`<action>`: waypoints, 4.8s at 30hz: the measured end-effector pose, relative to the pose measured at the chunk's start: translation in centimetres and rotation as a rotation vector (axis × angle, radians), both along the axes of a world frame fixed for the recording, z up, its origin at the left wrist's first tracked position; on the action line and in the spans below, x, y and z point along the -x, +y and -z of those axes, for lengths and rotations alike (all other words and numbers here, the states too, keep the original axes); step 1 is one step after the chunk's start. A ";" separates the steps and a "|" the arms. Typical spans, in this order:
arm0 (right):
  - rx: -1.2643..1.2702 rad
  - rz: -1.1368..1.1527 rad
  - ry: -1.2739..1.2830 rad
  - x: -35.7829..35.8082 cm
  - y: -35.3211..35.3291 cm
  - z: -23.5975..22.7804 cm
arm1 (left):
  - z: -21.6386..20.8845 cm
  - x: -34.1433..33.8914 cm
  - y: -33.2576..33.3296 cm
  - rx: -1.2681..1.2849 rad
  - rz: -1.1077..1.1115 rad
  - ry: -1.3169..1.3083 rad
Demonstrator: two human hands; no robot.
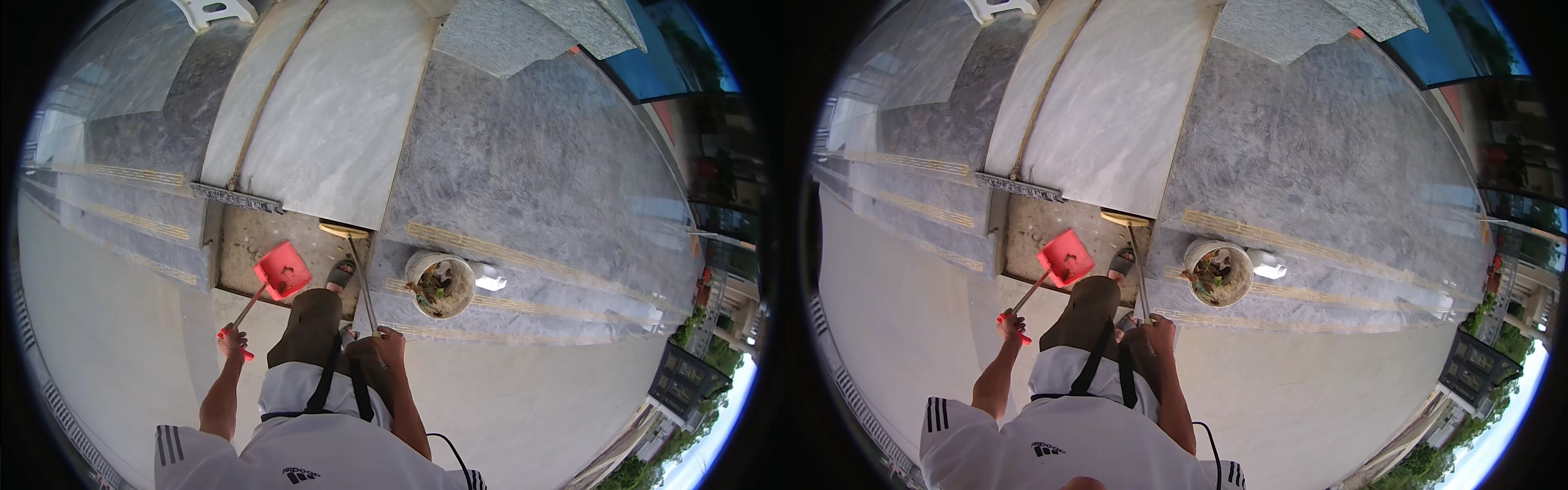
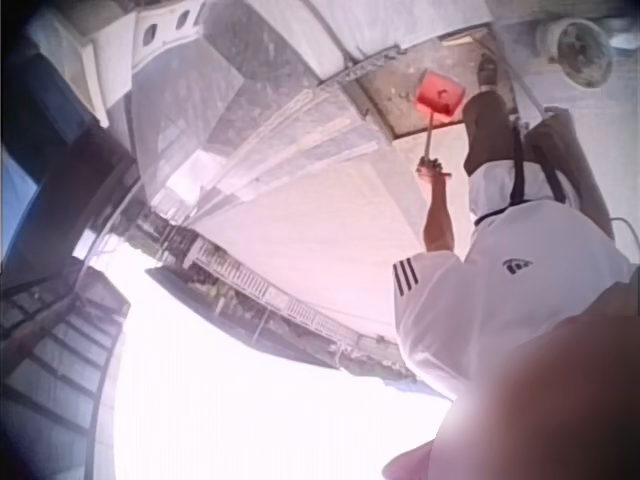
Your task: The person sweeps scattered leaves and debris on a tiled outdoor patio using a broom and dustpan, then empties the collected debris into a white bucket. The person continues sweeping additional debris from the steps and transfers it into the same bucket.
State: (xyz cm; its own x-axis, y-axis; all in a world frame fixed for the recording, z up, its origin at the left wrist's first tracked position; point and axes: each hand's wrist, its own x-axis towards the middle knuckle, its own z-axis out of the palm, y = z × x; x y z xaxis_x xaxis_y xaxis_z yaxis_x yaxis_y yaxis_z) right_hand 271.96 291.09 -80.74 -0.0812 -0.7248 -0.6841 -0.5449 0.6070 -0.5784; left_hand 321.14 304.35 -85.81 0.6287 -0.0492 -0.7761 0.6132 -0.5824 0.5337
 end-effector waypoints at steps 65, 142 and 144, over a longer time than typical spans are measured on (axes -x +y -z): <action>-0.061 0.022 -0.102 -1.6 1.2 0.1 | 1.2 -1.4 3.1 0.010 -0.032 -0.024; -0.080 0.340 -0.378 -10.1 25.3 0.7 | 1.0 1.3 8.3 0.184 0.075 -0.128; -0.021 0.313 -0.335 -9.7 22.9 2.1 | 0.7 1.8 8.6 0.154 0.069 -0.138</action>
